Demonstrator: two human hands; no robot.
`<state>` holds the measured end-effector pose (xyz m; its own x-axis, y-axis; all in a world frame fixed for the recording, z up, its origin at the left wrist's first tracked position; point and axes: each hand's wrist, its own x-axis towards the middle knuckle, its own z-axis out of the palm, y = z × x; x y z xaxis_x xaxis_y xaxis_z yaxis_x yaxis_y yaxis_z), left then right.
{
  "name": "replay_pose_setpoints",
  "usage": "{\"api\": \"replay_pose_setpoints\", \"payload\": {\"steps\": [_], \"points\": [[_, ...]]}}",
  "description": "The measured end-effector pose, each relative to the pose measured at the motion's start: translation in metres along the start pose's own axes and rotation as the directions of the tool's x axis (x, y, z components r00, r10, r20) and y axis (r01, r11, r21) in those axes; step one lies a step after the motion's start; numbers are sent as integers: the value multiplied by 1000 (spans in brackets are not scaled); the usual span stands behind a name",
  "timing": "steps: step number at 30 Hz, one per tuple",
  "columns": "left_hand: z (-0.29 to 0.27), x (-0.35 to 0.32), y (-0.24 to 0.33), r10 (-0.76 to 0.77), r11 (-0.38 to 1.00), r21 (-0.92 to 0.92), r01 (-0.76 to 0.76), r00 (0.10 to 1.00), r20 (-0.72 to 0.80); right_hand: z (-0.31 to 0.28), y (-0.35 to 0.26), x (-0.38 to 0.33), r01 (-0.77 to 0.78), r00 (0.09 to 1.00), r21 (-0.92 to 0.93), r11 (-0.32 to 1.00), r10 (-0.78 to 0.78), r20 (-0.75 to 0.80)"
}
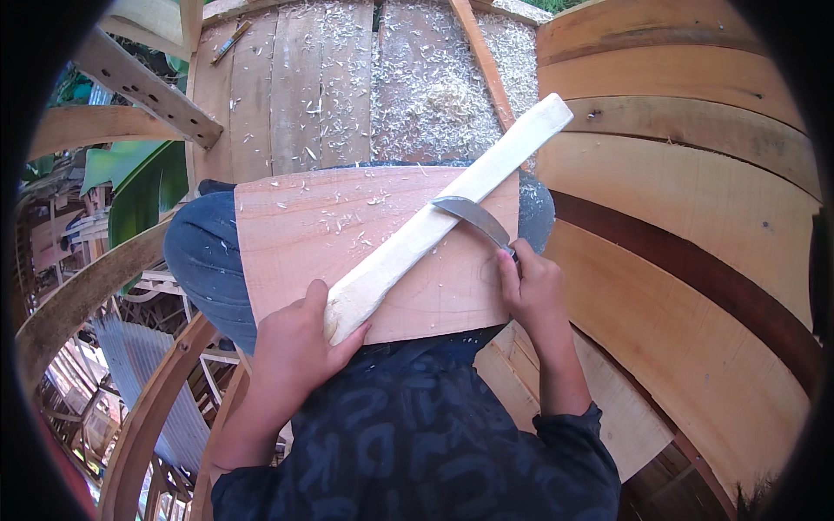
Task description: The person carves a long, thin piece of light-colored wood using a curved knife. They hold the wood on their lap and repeatedly shave off thin strips, creating wood shavings. The person occasionally wipes the shavings off the wooden floor with their hand.
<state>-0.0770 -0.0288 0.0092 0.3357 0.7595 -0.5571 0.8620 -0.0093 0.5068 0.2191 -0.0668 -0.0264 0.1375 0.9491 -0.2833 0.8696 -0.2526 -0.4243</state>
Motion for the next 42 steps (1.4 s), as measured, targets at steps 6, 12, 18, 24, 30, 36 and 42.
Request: {"api": "replay_pose_setpoints", "payload": {"steps": [6, 12, 18, 24, 30, 36, 42], "points": [[2, -3, -10, 83, 997, 11, -83, 997, -2, 4, -29, -17, 46, 999, 16, 999, -47, 21], [5, -4, -9, 100, 995, 28, -100, 995, -29, 11, -34, -19, 35, 999, -66, 997, -33, 23], [6, -3, -9, 106, 994, 41, -104, 993, -46, 4, -7, -4, 12, 997, -116, 993, -20, -70], [10, -3, -11, 92, 996, 21, -91, 995, -35, 4, -35, -22, -20, 999, -10, 1000, 21, 38], [13, -3, -9, 82, 996, 49, -80, 996, -44, 13, -51, -35, 65, 991, 3, 998, -64, 116], [13, -2, -6, 92, 994, 67, -87, 994, -67, 13, -42, -28, 83, 993, -21, 996, -81, 87], [13, -2, -7, 94, 994, 61, -90, 994, -64, 18, -13, -17, 59, 996, -104, 993, -65, -62]]}}
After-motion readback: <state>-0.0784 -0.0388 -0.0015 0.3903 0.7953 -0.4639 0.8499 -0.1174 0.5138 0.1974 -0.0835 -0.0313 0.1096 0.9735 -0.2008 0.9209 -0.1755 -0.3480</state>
